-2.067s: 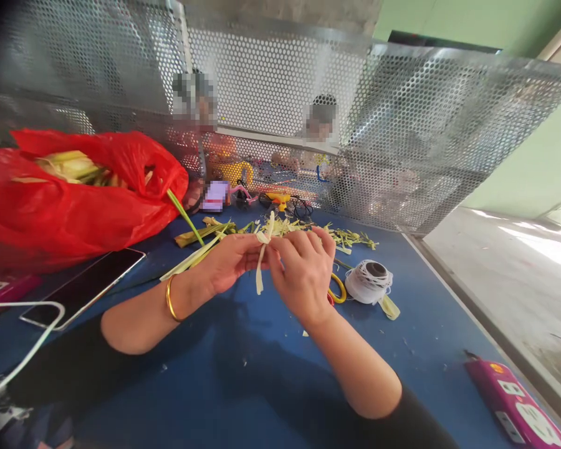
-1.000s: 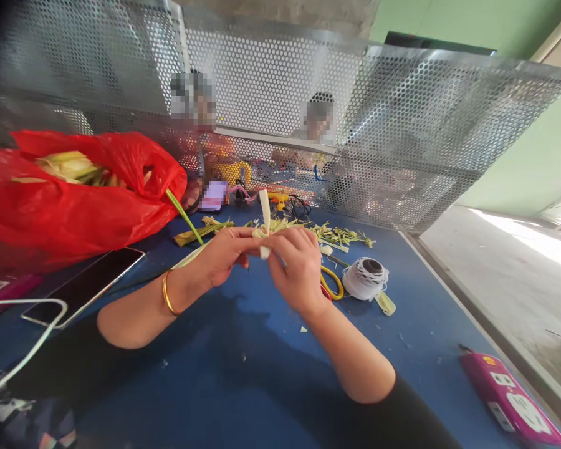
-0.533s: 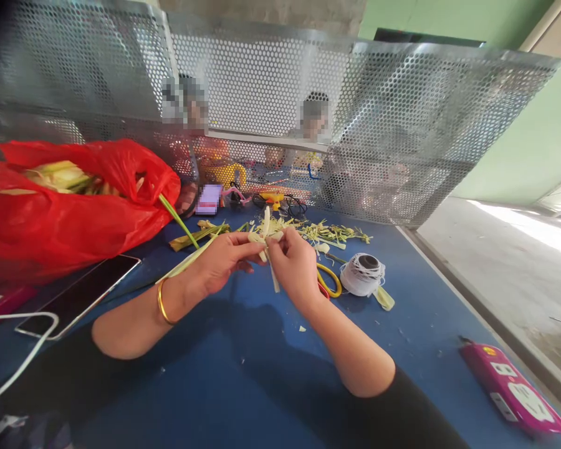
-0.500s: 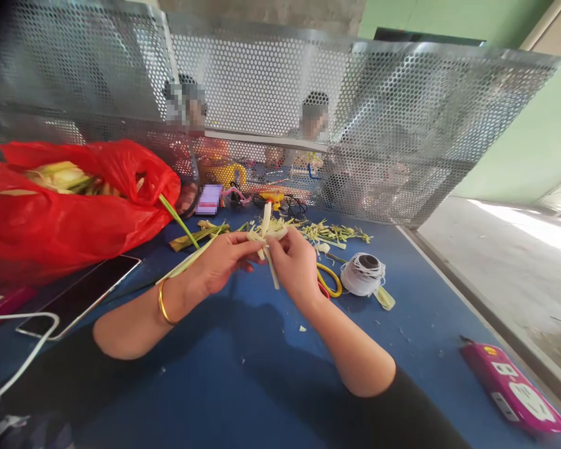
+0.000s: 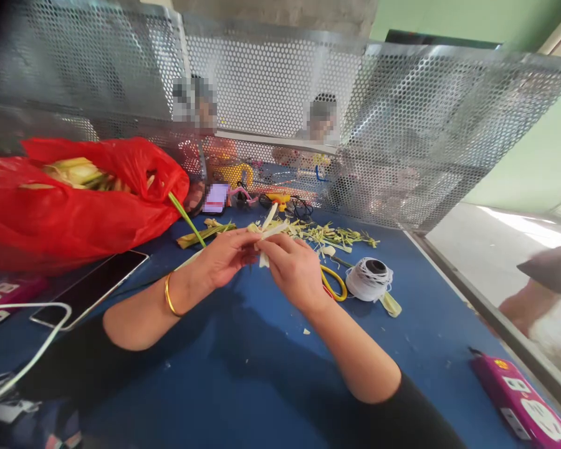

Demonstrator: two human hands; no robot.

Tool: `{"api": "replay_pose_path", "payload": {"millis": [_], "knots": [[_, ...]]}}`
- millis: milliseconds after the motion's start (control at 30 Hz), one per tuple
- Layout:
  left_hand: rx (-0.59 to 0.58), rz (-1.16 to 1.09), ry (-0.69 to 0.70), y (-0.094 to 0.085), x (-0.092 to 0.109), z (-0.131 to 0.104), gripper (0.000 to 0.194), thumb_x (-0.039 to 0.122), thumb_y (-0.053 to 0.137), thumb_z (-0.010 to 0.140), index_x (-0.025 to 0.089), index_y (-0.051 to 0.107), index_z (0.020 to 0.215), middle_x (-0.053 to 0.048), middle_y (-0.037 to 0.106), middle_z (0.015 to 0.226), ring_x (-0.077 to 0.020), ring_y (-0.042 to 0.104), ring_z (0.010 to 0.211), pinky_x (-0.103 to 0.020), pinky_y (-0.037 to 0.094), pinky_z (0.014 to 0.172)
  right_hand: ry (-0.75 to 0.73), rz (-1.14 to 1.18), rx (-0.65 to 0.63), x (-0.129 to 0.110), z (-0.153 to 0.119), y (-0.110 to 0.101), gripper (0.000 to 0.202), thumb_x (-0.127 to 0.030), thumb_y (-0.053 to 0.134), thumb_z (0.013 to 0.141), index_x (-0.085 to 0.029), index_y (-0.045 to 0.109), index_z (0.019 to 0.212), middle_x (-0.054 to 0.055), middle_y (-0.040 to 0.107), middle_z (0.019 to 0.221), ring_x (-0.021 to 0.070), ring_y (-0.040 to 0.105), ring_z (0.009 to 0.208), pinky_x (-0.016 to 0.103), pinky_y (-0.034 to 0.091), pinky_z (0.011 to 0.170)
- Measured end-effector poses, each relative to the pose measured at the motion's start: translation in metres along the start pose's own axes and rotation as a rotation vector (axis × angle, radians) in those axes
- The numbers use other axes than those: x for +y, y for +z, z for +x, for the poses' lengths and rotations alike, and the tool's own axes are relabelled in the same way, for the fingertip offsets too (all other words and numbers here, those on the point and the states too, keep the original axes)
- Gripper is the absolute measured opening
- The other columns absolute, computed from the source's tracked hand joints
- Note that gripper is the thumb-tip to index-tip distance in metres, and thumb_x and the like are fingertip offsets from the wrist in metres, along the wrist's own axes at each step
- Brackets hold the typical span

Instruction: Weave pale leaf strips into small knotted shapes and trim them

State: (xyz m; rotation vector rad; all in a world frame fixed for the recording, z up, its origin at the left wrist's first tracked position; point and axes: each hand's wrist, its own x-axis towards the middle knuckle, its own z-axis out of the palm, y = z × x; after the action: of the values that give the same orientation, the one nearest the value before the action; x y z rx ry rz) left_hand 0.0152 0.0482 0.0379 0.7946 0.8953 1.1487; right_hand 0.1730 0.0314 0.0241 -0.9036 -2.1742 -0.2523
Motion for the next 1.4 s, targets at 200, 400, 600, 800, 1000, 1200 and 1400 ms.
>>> {"api": "replay_pose_path", "payload": {"millis": [200, 400, 600, 800, 1000, 1200, 1400], "knots": [[-0.104, 0.273, 0.157, 0.0, -0.002, -0.003, 0.017, 0.023, 0.075, 0.071, 0.016, 0.062, 0.063, 0.003, 0.058, 0.056, -0.0093, 0.057, 0.051, -0.019, 0.039, 0.046, -0.018, -0.182, 0.099, 0.0, 0.004, -0.007, 0.029, -0.012, 0.05, 0.092, -0.026, 0.074, 0.099, 0.004, 0.075, 0.095, 0.0185, 0.067, 0.086, 0.036, 0.045, 0.083], [-0.272, 0.459, 0.184, -0.003, -0.002, -0.005, 0.013, 0.02, 0.067, 0.074, 0.017, 0.064, 0.062, 0.003, 0.056, 0.052, -0.0077, 0.049, 0.048, -0.019, 0.036, 0.046, 0.12, -0.167, 0.111, 0.001, 0.007, -0.007, 0.023, -0.022, 0.046, 0.098, -0.023, 0.064, 0.083, 0.003, 0.074, 0.087, 0.0198, 0.067, 0.091, 0.042, 0.035, 0.105], [-0.283, 0.401, 0.072, -0.001, -0.004, -0.006, 0.014, 0.026, 0.074, 0.071, 0.016, 0.065, 0.068, 0.0, 0.063, 0.064, -0.0063, 0.047, 0.05, -0.02, 0.032, 0.049, 0.25, -0.223, 0.026, 0.005, 0.006, -0.005, 0.027, -0.024, 0.047, 0.094, -0.022, 0.053, 0.067, 0.001, 0.064, 0.066, 0.0175, 0.056, 0.065, 0.039, 0.038, 0.093], [-0.181, 0.334, 0.016, 0.002, -0.007, -0.007, 0.025, 0.029, 0.081, 0.064, 0.017, 0.06, 0.064, 0.005, 0.053, 0.052, -0.0065, 0.046, 0.047, -0.02, 0.027, 0.046, 0.359, -0.126, 0.043, 0.0, 0.007, -0.003, 0.03, -0.024, 0.053, 0.088, -0.022, 0.044, 0.059, -0.002, 0.054, 0.054, 0.0146, 0.049, 0.057, 0.032, 0.035, 0.075], [-0.057, 0.276, 0.044, 0.003, -0.007, -0.005, 0.025, 0.025, 0.085, 0.061, 0.015, 0.068, 0.077, 0.003, 0.063, 0.059, -0.0032, 0.043, 0.042, -0.018, 0.024, 0.043, 0.542, 0.031, -0.09, -0.003, 0.015, -0.021, 0.022, -0.031, 0.058, 0.085, -0.021, 0.056, 0.066, -0.004, 0.053, 0.053, 0.0119, 0.045, 0.053, 0.028, 0.032, 0.063], [-0.005, 0.236, 0.032, 0.001, 0.001, -0.002, 0.013, 0.019, 0.08, 0.067, 0.014, 0.072, 0.075, -0.001, 0.067, 0.06, -0.0027, 0.041, 0.04, -0.018, 0.018, 0.04, 0.583, 0.42, -0.16, 0.011, 0.017, -0.049, 0.023, -0.036, 0.066, 0.08, -0.019, 0.073, 0.094, -0.003, 0.06, 0.062, 0.0121, 0.05, 0.057, 0.027, 0.038, 0.059], [-0.009, 0.275, 0.023, 0.001, -0.001, -0.003, 0.013, 0.018, 0.08, 0.068, 0.013, 0.073, 0.077, 0.0, 0.067, 0.059, -0.0027, 0.041, 0.04, -0.018, 0.02, 0.039, 0.638, 0.871, -0.046, 0.01, 0.017, -0.043, 0.021, -0.032, 0.08, 0.067, -0.02, 0.075, 0.084, 0.002, 0.071, 0.079, 0.0153, 0.063, 0.071, 0.03, 0.05, 0.068]]}}
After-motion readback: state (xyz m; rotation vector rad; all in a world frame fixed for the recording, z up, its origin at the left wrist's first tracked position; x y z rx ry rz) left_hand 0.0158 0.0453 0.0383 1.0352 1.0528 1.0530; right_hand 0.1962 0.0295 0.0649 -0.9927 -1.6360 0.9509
